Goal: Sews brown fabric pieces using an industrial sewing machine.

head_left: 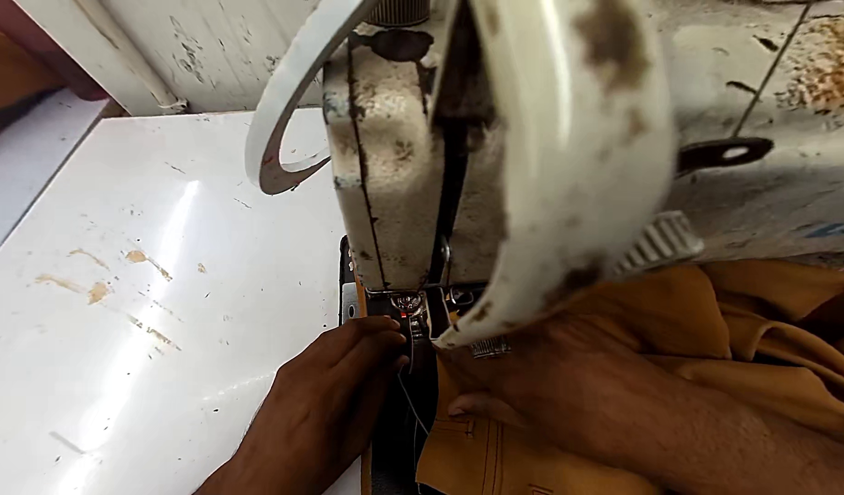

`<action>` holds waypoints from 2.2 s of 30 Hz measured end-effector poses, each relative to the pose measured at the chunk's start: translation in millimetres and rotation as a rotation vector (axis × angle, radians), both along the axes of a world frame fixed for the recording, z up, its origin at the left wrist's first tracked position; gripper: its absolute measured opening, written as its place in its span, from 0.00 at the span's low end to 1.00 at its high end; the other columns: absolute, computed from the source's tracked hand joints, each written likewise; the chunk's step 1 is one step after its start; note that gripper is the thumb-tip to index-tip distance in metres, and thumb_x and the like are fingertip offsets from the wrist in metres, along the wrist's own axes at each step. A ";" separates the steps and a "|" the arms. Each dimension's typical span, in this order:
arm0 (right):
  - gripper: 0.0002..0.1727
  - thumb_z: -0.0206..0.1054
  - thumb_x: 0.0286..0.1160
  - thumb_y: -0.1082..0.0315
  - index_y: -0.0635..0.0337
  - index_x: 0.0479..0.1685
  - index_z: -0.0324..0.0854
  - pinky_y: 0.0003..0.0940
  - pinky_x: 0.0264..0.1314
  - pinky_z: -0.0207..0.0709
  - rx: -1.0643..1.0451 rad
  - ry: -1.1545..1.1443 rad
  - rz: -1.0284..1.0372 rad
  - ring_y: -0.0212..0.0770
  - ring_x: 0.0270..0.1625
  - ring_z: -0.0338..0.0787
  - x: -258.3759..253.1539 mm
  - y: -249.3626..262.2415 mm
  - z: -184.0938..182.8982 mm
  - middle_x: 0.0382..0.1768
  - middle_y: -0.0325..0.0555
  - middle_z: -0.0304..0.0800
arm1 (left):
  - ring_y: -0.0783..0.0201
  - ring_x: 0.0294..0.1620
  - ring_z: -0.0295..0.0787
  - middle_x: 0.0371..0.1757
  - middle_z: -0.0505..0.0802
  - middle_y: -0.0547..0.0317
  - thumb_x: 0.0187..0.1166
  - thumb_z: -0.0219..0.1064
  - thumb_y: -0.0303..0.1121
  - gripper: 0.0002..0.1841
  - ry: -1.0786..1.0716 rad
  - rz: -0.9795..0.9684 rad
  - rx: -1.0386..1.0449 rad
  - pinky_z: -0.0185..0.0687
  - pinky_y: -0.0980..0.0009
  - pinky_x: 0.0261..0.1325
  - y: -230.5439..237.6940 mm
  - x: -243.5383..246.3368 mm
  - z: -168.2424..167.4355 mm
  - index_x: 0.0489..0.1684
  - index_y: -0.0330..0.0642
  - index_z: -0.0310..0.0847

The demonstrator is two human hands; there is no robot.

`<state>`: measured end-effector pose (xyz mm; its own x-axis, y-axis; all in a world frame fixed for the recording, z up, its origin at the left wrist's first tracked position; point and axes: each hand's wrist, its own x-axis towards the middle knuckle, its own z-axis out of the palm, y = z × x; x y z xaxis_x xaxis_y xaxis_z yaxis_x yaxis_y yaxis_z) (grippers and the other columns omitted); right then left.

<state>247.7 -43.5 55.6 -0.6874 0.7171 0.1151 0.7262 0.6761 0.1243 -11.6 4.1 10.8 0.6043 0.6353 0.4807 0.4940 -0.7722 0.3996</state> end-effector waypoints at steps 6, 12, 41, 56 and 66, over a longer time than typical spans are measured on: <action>0.32 0.43 0.88 0.38 0.44 0.63 0.89 0.36 0.51 0.79 0.033 0.019 0.001 0.39 0.57 0.89 0.3 -0.1 -3.3 0.59 0.33 0.93 | 0.71 0.64 0.90 0.56 0.96 0.66 0.85 0.63 0.41 0.13 0.030 0.003 0.049 0.84 0.76 0.66 -2.2 2.8 -4.7 0.50 0.51 0.95; 0.34 0.40 0.91 0.40 0.52 0.65 0.87 0.44 0.46 0.81 -0.096 -0.011 0.032 0.49 0.54 0.92 0.9 2.8 2.9 0.54 0.44 0.94 | 0.70 0.65 0.89 0.59 0.95 0.66 0.87 0.60 0.43 0.16 0.065 0.019 0.052 0.84 0.74 0.67 -4.4 5.1 -5.4 0.56 0.51 0.94; 0.18 0.53 0.90 0.56 0.50 0.46 0.89 0.33 0.57 0.83 0.000 0.147 -0.033 0.40 0.53 0.90 2.9 12.1 -17.4 0.42 0.40 0.90 | 0.69 0.72 0.85 0.64 0.93 0.67 0.88 0.56 0.42 0.18 0.112 0.070 0.007 0.79 0.72 0.74 -10.2 7.6 -4.6 0.61 0.55 0.92; 0.14 0.61 0.85 0.67 0.61 0.55 0.91 0.43 0.54 0.85 -0.226 0.139 -0.340 0.50 0.52 0.94 -41.8 21.4 4.0 0.48 0.52 0.95 | 0.63 0.73 0.85 0.66 0.92 0.62 0.88 0.55 0.41 0.18 0.134 0.074 0.060 0.75 0.58 0.82 -4.7 10.3 -6.4 0.63 0.54 0.91; 0.26 0.55 0.86 0.42 0.47 0.65 0.90 0.44 0.61 0.84 -0.105 0.174 -0.292 0.45 0.61 0.93 -21.1 14.2 -7.0 0.59 0.42 0.95 | 0.57 0.75 0.85 0.65 0.92 0.55 0.90 0.53 0.42 0.19 0.178 0.054 0.152 0.76 0.61 0.81 -5.1 10.3 -7.7 0.62 0.48 0.91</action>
<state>226.6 -29.4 48.5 -0.4281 0.8947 0.1276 0.8949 0.4394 -0.0778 -1.3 -0.9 3.1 0.6549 0.5977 0.4625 0.5887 -0.7872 0.1837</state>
